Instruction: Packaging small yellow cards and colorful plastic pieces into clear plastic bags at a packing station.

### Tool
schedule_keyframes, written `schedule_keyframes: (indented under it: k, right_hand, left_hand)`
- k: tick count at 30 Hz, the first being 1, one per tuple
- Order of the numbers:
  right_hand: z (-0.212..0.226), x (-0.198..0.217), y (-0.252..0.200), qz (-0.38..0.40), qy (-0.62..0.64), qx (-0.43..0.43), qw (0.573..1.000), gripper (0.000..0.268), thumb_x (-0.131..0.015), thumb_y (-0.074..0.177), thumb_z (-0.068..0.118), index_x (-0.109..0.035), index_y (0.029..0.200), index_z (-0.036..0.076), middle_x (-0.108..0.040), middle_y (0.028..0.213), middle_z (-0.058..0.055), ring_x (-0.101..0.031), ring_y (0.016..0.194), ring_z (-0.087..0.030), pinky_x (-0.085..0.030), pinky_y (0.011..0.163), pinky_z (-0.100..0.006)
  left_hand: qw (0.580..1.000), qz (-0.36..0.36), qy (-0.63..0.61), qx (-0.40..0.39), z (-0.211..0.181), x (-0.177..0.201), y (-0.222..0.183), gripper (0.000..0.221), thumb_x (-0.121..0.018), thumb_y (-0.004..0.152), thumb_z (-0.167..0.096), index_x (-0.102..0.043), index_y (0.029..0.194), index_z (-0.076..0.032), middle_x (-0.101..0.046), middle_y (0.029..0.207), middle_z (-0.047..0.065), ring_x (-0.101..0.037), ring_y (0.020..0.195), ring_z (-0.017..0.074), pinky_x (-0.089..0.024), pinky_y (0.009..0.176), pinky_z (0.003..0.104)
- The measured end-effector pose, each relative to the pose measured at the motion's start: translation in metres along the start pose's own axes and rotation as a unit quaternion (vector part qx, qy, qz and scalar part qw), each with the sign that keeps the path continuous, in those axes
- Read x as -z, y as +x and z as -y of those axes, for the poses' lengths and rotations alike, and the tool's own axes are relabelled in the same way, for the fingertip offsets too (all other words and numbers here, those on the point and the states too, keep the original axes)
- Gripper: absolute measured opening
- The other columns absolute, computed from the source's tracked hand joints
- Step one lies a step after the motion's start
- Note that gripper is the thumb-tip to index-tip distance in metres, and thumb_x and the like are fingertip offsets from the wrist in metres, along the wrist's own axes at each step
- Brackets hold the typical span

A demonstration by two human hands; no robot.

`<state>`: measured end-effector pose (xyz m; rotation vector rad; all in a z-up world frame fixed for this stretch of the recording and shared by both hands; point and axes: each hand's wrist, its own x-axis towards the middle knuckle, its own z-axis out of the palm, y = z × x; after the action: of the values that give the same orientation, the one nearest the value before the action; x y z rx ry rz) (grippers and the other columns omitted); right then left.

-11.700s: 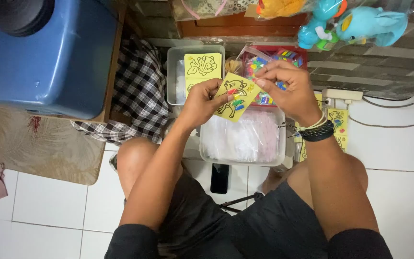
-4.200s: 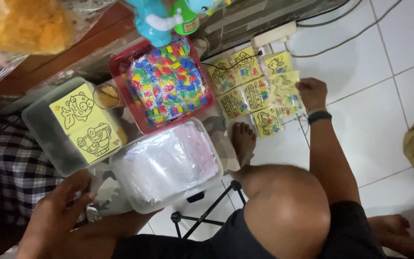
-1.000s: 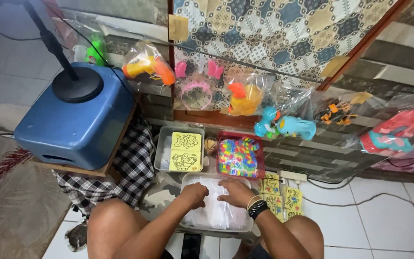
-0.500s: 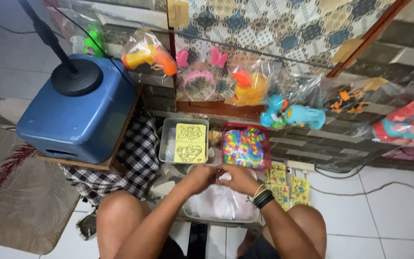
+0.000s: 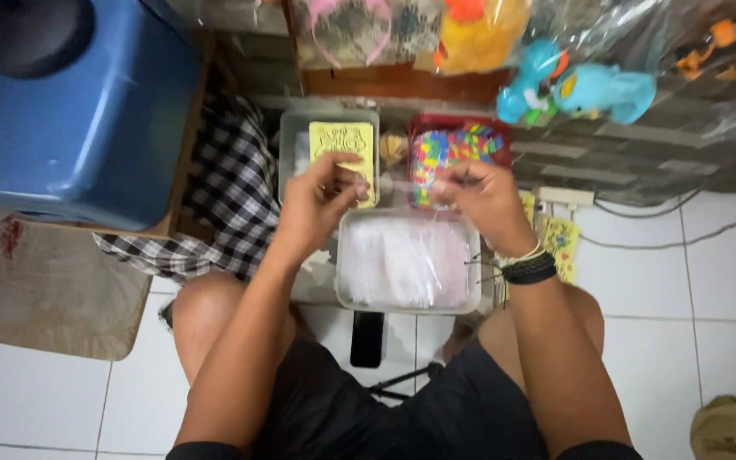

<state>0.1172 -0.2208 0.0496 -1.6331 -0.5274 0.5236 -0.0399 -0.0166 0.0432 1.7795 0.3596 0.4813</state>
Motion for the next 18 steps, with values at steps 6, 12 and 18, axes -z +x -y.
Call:
schedule_keyframes:
  k: [6,12,18]
  right_hand:
    - [-0.030,0.009,0.012,-0.030,0.057,0.020,0.998,0.011,-0.078,0.093,0.003,-0.073,0.102,0.001,-0.070,0.078,-0.009,-0.073,0.066,-0.014,-0.063,0.064,-0.025]
    - [-0.036,0.002,0.010,0.039,0.003,0.026,0.999,0.013,-0.080,0.093,0.003,-0.074,0.104,-0.002,-0.070,0.075,-0.010,-0.072,0.066,-0.014,-0.063,0.062,-0.026]
    - [-0.052,-0.019,0.009,0.104,-0.020,0.029,0.994,0.018,-0.080,0.087,0.001,-0.075,0.105,-0.002,-0.070,0.075,-0.010,-0.067,0.061,-0.011,-0.058,0.055,-0.023]
  left_hand:
    - [0.995,0.061,0.017,0.071,0.010,0.008,-0.001,0.046,-0.075,0.086,0.004,-0.065,0.128,-0.012,-0.077,0.088,0.008,-0.072,0.070,0.0152,-0.063,0.069,0.029]
    - [0.976,0.194,0.092,0.048,0.018,-0.001,0.002,0.064,-0.088,0.077,-0.012,-0.062,0.136,-0.007,-0.076,0.111,0.022,-0.074,0.107,0.0395,-0.057,0.095,0.053]
    - [0.965,0.236,0.090,0.072,0.026,-0.038,0.002,0.040,-0.081,0.085,-0.017,-0.070,0.122,-0.008,-0.080,0.099,0.014,-0.076,0.099,0.0365,-0.061,0.088,0.047]
